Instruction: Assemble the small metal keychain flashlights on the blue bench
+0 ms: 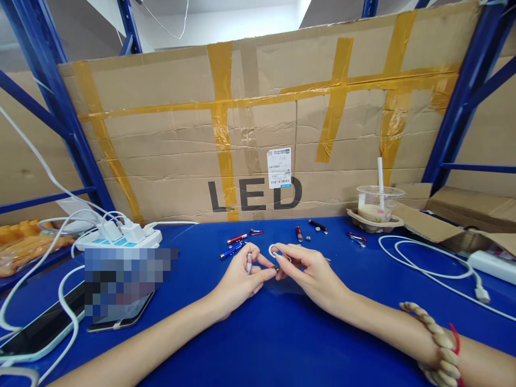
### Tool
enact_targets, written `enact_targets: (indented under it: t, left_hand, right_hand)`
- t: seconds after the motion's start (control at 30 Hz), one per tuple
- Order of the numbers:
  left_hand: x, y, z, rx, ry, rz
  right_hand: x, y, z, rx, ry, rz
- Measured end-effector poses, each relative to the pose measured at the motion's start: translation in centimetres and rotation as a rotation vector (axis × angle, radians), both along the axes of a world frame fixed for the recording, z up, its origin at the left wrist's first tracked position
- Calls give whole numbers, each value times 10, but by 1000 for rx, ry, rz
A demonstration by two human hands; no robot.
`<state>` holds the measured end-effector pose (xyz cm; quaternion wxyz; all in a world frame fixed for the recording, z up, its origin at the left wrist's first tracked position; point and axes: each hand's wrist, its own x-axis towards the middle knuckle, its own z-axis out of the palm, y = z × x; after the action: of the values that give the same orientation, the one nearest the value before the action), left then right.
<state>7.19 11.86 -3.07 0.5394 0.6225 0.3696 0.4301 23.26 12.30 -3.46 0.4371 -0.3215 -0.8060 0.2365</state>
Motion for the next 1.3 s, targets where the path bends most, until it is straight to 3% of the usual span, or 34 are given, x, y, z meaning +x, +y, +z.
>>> enact_targets:
  t: [0.27,0.4,0.73,1.3]
  left_hand:
    - [-1,0,2,-35,-17,73]
    - [-1,0,2,-26,-40,81]
    - [-3,1,0,-21,-73,73]
    - [-3,3,-2,-25,-45,35]
  right_hand:
    - [4,3,1,208,-211,-142]
    - [3,3,-1,256,-283,-148]
    - [2,1,-2,183,-309,-120]
    - [5,8,-6,194,-401,-138]
